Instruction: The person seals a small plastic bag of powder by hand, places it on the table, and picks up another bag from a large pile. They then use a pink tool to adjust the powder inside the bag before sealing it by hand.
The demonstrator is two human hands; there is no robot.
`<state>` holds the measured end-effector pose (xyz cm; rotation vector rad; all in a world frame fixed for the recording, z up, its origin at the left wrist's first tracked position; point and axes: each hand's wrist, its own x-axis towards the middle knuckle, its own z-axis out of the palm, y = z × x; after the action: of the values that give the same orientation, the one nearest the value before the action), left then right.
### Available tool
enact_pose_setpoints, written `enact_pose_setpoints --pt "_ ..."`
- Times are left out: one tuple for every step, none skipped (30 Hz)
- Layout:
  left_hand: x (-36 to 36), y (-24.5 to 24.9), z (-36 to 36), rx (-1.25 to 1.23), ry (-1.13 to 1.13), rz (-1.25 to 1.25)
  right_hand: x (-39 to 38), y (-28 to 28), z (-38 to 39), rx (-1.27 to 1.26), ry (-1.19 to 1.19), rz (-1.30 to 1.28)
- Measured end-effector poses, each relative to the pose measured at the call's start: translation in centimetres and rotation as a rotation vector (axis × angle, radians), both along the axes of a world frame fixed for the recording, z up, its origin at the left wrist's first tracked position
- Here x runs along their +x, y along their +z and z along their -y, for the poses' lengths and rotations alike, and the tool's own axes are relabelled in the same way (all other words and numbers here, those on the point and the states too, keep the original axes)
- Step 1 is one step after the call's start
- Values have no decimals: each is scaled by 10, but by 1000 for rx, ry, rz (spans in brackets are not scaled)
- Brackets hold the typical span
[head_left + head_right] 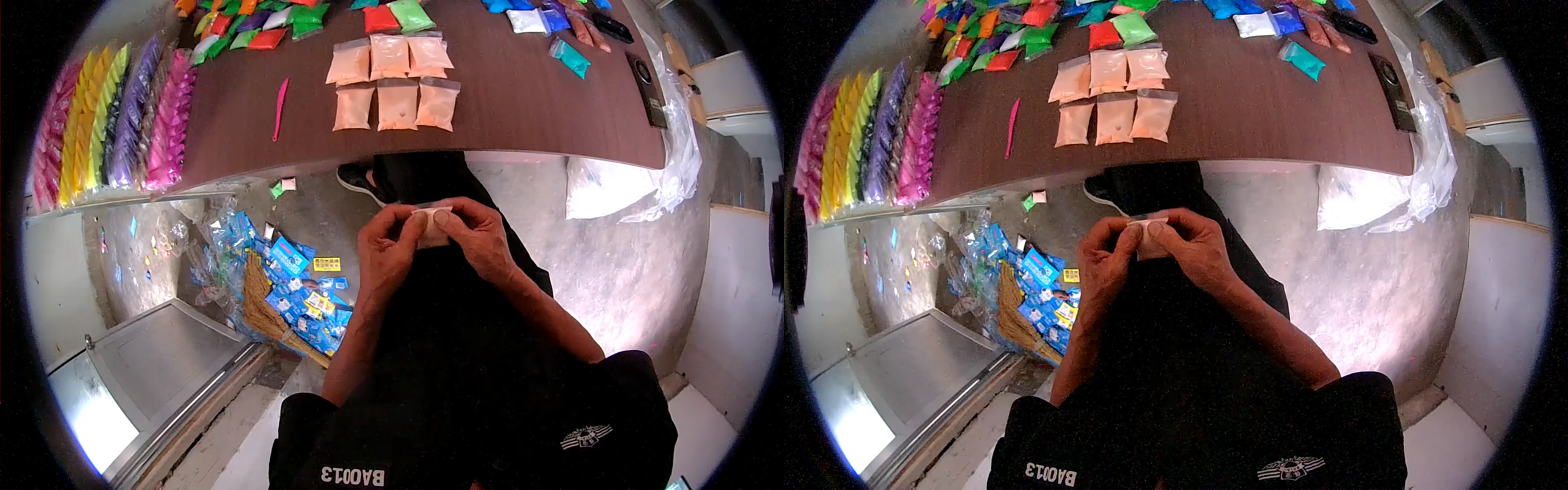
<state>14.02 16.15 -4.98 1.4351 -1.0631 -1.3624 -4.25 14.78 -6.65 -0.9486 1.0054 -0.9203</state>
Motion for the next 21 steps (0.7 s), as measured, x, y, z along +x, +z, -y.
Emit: enact_pose_setpoints --pt "0 -1 0 -38 -17 14 0 2 0 29 -15 4" --pt "-1 0 1 -36 -20 16 -1 2 0 31 -19 7" --pt "-2 2 2 -17 -22 31 -1 2 1 23 -27 2" --pt "-3 3 3 2 -25 46 -1 2 1 15 -36 -3" --pt "-5 6 3 3 -28 49 -1 0 2 16 -40 0" --pt "-8 9 3 12 -20 12 -2 -5 2 -31 -39 -12" --pt "-10 10 3 23 -12 -24 -2 -9 1 -77 -38 -24" --pt "-10 8 3 23 -15 -22 -2 -12 0 -76 -41 -22" --pt "-8 4 3 26 -34 -3 -2 -14 -1 -75 -44 -1" --pt "-8 1 3 28 -54 15 -2 -15 -1 -73 -48 21" --pt "-8 0 3 29 -55 16 -2 -15 -2 -73 -49 22" --pt "-8 -1 3 26 -52 29 -2 -14 -1 -57 -49 26" --pt "-8 0 3 24 -50 44 -1 -13 -1 -41 -51 32" --pt "-8 0 4 23 -53 47 -1 -12 -1 -42 -53 35" --pt "-8 0 5 34 -49 56 -1 -10 -1 -35 -60 36" --pt "-9 0 5 47 -45 65 -2 -9 -2 -27 -67 38" --pt "-10 1 5 48 -49 67 -2 -8 -1 -26 -71 39" --pt "-11 1 4 43 -42 46 -2 -6 -1 -14 -93 3" --pt "-12 1 3 37 -34 25 -3 -5 -1 -3 -114 -32" --pt "-13 1 2 39 -38 27 -3 -4 0 -1 -118 -30" --pt "-13 1 1 53 -53 42 -3 -3 1 9 -135 -10"
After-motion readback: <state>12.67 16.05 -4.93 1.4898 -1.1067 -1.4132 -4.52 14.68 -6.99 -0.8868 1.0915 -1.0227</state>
